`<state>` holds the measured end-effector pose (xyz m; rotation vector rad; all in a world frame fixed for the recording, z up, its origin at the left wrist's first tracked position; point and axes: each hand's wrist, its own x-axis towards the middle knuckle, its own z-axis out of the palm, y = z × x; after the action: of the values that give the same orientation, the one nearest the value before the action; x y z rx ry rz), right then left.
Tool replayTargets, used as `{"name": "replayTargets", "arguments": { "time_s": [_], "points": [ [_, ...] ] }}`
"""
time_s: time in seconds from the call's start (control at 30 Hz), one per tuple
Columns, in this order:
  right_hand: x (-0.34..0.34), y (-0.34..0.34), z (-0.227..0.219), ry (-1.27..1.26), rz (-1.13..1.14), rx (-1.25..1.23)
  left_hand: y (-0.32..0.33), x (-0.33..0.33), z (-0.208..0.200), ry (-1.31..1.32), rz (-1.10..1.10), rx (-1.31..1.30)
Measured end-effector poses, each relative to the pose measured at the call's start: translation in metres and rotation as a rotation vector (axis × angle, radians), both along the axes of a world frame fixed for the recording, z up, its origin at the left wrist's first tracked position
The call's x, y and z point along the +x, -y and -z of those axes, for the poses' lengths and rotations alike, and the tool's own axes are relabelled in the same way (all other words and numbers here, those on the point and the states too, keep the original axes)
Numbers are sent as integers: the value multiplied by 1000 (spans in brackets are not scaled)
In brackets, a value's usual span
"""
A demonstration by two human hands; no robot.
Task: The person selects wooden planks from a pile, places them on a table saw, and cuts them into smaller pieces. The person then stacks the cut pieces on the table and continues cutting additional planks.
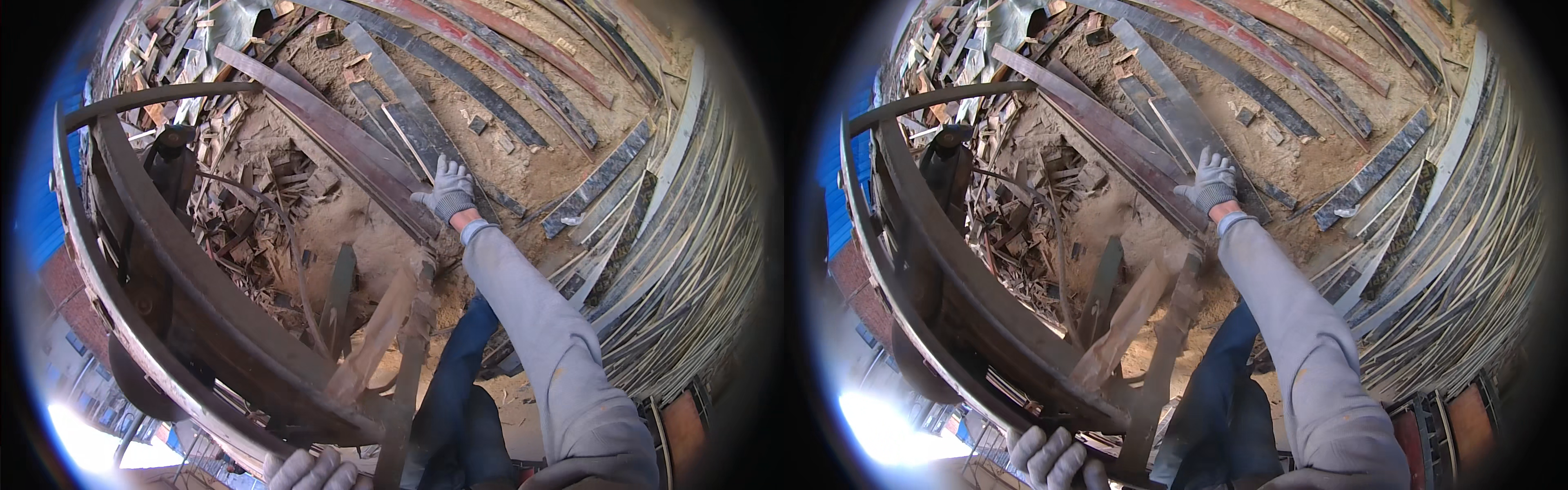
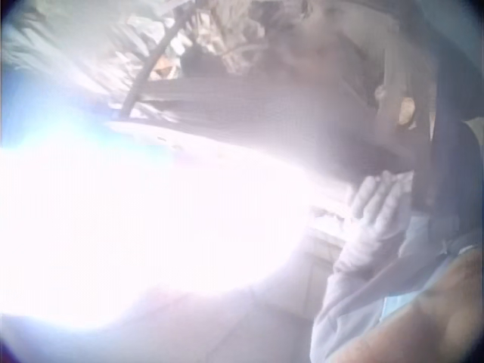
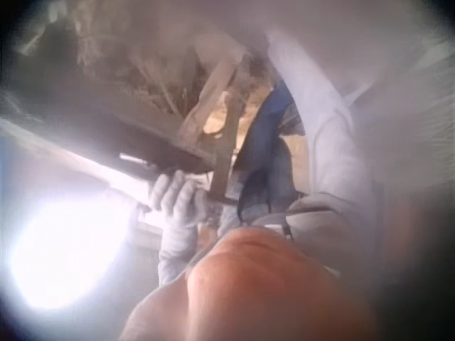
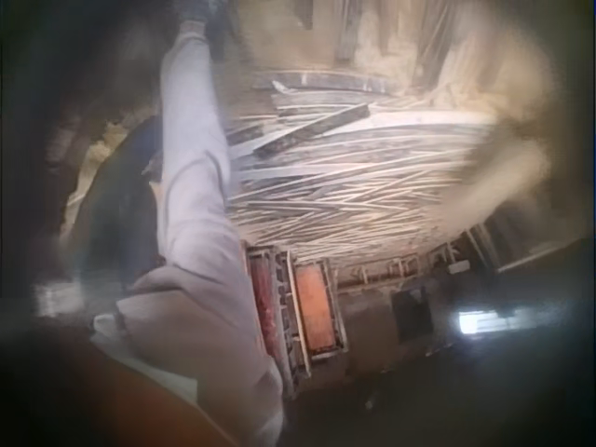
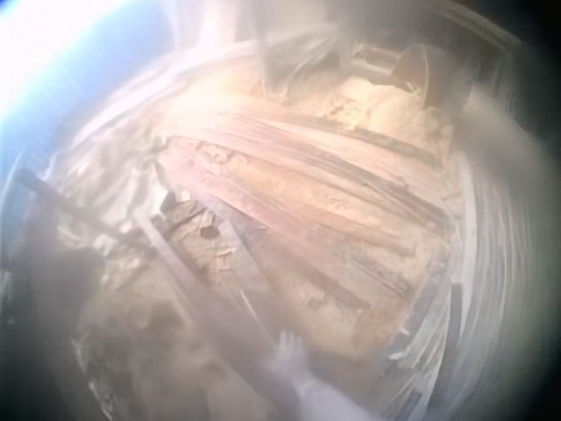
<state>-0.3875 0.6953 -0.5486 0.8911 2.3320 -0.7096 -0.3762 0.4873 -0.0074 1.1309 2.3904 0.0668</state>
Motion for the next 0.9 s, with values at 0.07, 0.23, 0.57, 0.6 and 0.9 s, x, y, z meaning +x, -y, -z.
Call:
{"name": "replayTargets", "arguments": {
  "time_s": [0.07, 0.23, 0.57, 0.6, 0.9],
  "points": [
    [-36, 9, 36, 5, -58, 66, -7, -4, -7, 100, -11, -32],
    [-64, -13, 85, -30, -189, 96, -6, -4, -7, -15, -65, 6],
    [36, -110, 58, 114, 319, -420, 8, -2, -21, 106, -82, -2],
    [36, -91, 65, 171, 299, -434, 9, 0, -21, 128, -68, -9],
    [-36, -20, 85, -184, 49, -156, 11, 6, -5, -9, -48, 47]
  ]
}}
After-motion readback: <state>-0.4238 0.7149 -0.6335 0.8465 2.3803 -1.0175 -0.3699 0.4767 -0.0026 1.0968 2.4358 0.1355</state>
